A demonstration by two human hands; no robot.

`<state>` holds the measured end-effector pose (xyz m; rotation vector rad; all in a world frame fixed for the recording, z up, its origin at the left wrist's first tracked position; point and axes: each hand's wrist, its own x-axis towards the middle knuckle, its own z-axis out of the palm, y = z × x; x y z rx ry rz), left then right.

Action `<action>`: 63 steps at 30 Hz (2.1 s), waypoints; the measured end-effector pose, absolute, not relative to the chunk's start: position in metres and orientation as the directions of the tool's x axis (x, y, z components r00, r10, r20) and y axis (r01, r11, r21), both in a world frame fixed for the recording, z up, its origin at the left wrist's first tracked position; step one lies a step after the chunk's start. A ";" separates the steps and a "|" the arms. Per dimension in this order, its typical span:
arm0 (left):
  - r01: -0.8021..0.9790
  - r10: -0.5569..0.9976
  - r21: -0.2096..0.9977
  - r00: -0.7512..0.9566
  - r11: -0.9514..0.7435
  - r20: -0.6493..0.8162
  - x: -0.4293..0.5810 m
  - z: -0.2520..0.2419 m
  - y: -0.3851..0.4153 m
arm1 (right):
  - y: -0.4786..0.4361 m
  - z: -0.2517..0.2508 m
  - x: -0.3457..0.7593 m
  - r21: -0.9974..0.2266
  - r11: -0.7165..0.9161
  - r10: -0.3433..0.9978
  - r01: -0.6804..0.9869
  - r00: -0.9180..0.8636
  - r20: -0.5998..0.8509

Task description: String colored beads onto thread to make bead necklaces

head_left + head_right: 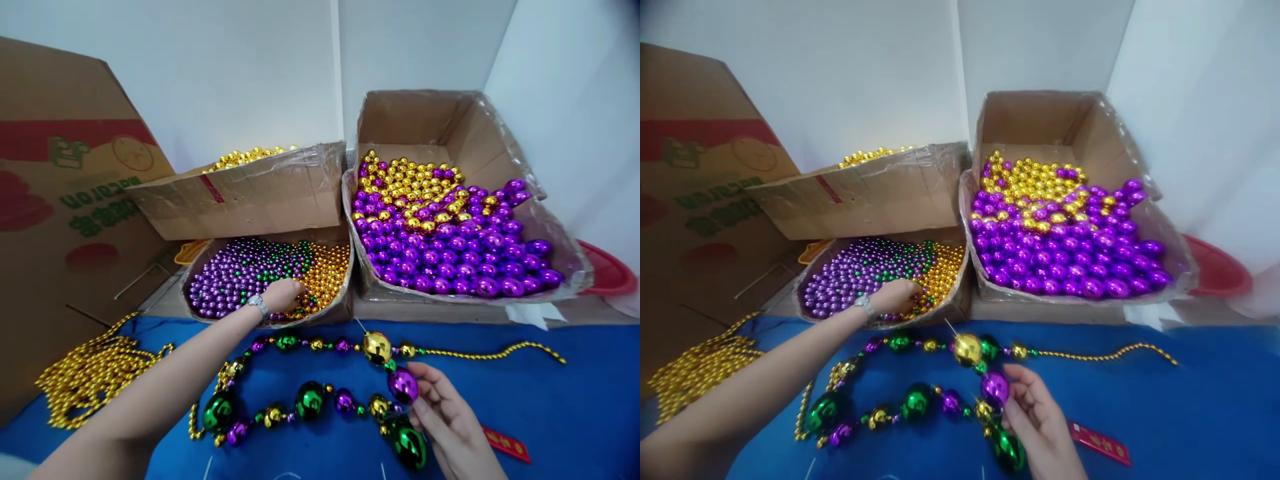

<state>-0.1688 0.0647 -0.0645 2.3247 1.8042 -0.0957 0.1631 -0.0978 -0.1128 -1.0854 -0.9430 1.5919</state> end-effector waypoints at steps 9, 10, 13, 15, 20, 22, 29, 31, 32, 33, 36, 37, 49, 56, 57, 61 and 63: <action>0.905 0.976 0.381 0.214 -0.190 -0.023 -0.159 -0.051 0.056 | -0.095 -0.104 0.158 -0.937 -0.219 0.967 -0.271 -0.186 -0.172; 0.885 0.977 0.423 0.214 -0.195 0.002 -0.155 -0.044 0.051 | -0.095 -0.103 0.158 -0.938 -0.214 0.969 -0.273 -0.184 -0.167; 0.693 0.985 0.703 0.157 -0.158 0.066 -0.138 -0.027 0.028 | -0.094 -0.102 0.158 -0.940 -0.196 0.974 -0.280 -0.164 -0.154; 0.367 0.996 0.928 0.079 -0.056 0.029 -0.126 -0.021 0.012 | -0.093 -0.102 0.158 -0.941 -0.193 0.976 -0.279 -0.154 -0.155; -0.226 0.985 0.960 0.070 0.167 -0.155 -0.103 -0.018 -0.011 | -0.095 -0.105 0.157 -0.947 -0.197 0.971 -0.253 -0.186 -0.153; -0.297 0.980 0.934 0.094 0.198 -0.177 -0.097 -0.019 -0.015 | -0.096 -0.104 0.157 -0.949 -0.195 0.970 -0.248 -0.194 -0.148; -0.375 0.964 0.890 0.156 0.259 -0.215 -0.083 -0.023 -0.028 | -0.099 -0.100 0.158 -0.950 -0.225 0.964 -0.218 -0.192 -0.184; -0.367 0.961 0.891 0.165 0.268 -0.221 -0.081 -0.023 -0.031 | -0.099 -0.099 0.158 -0.951 -0.214 0.967 -0.222 -0.183 -0.175; -0.360 0.960 0.893 0.170 0.271 -0.223 -0.081 -0.023 -0.032 | -0.099 -0.099 0.158 -0.952 -0.212 0.968 -0.221 -0.184 -0.173; -0.352 0.959 0.895 0.175 0.273 -0.224 -0.081 -0.023 -0.033 | -0.098 -0.099 0.158 -0.953 -0.211 0.968 -0.219 -0.185 -0.172; -0.306 0.969 0.924 0.157 0.230 -0.189 -0.086 -0.022 -0.029 | -0.099 -0.098 0.159 -0.954 -0.205 0.970 -0.217 -0.179 -0.167; -0.278 0.978 0.941 0.132 0.193 -0.161 -0.089 -0.022 -0.026 | -0.099 -0.098 0.160 -0.955 -0.202 0.971 -0.218 -0.173 -0.166; 0.213 0.992 0.975 -0.093 -0.066 0.088 -0.122 -0.006 -0.008 | -0.100 -0.105 0.161 -0.959 -0.205 0.969 -0.196 -0.177 -0.171; 0.507 0.994 0.859 -0.023 -0.078 0.104 -0.148 -0.006 0.015 | -0.099 -0.113 0.161 -0.959 -0.215 0.970 -0.185 -0.152 -0.188; 0.499 0.995 0.864 -0.021 -0.075 0.098 -0.148 -0.007 0.017 | -0.099 -0.113 0.161 -0.960 -0.217 0.969 -0.179 -0.158 -0.189; 0.408 0.998 0.911 -0.006 -0.053 0.061 -0.144 -0.010 0.017 | -0.098 -0.114 0.160 -0.962 -0.212 0.968 -0.174 -0.169 -0.183; 0.318 1.000 0.948 0.019 -0.025 0.020 -0.140 -0.014 0.014 | -0.097 -0.115 0.159 -0.960 -0.214 0.968 -0.179 -0.170 -0.184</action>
